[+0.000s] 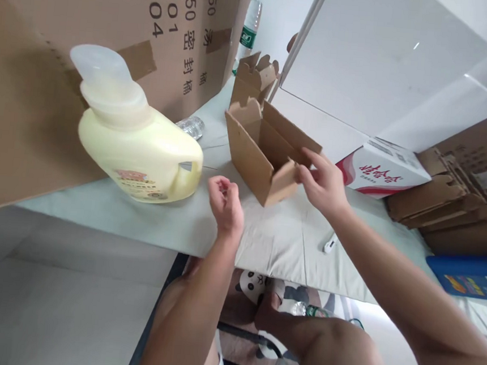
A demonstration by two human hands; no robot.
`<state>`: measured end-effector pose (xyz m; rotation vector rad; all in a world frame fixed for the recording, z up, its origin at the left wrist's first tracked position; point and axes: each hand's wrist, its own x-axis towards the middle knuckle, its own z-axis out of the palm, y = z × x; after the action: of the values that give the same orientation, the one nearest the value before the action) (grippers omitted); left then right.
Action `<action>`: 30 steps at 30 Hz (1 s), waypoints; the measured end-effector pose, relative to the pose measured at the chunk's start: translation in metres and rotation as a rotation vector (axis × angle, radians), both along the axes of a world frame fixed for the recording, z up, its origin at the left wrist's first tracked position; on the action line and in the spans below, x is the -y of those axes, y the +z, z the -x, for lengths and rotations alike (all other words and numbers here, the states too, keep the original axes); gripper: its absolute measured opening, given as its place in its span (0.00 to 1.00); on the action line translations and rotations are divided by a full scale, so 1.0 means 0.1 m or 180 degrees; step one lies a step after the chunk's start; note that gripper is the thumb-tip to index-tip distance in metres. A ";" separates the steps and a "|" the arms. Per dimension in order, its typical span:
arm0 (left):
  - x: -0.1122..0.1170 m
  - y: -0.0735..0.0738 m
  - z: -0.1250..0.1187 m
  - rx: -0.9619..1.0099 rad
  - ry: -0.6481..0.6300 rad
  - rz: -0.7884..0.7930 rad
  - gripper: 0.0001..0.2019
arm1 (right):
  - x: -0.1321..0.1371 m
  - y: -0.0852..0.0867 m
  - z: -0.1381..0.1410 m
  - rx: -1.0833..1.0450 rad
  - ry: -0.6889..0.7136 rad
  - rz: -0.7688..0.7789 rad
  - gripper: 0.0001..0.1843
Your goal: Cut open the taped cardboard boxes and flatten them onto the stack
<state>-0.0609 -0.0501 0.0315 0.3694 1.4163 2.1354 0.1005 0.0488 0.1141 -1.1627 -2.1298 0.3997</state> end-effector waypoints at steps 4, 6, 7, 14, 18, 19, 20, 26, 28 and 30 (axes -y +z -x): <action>-0.05 0.00 0.01 -0.0218 0.0116 -0.0276 0.14 | 0.57 -0.07 -0.81 -0.0696 -0.0132 0.0310 0.24; -0.10 -0.02 -0.02 -0.0142 -0.0401 -0.0598 0.17 | 0.75 -0.15 -1.08 -0.0903 -0.0145 0.0405 0.25; -0.13 -0.02 -0.05 -0.0066 -0.0731 -0.0774 0.18 | 0.82 -0.20 -1.17 -0.0931 -0.0121 0.0401 0.25; -0.22 -0.03 -0.31 -0.0291 -0.1338 -0.1103 0.15 | 0.81 -0.53 -1.22 -0.0838 -0.0604 0.0093 0.27; -0.31 -0.07 -0.40 -0.0661 -0.1120 -0.0851 0.15 | 0.72 -0.76 -1.16 -0.1497 -0.0725 0.0128 0.40; -0.34 -0.09 -0.41 -0.0755 -0.1076 -0.0790 0.17 | 0.71 -0.82 -1.16 -0.1583 -0.0728 0.0099 0.38; -0.36 -0.10 -0.42 -0.0833 -0.1039 -0.0749 0.20 | 0.69 -0.88 -1.17 -0.1649 -0.0723 0.0064 0.33; -0.42 -0.16 -0.39 -0.1092 -0.1071 -0.0716 0.21 | 0.67 -1.10 -1.25 -0.2204 -0.0538 0.0191 0.21; -0.43 -0.17 -0.38 -0.1211 -0.1152 -0.0588 0.21 | 0.68 -1.13 -1.30 -0.2124 -0.0510 0.0214 0.19; -0.44 -0.20 -0.39 -0.1387 -0.1122 -0.0450 0.22 | 0.70 -1.15 -1.36 -0.1911 -0.0452 0.0060 0.15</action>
<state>-0.0224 -0.0060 0.0117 1.1081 1.2996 1.9347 0.2364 -0.0208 -0.0009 -1.0329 -1.5187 0.6154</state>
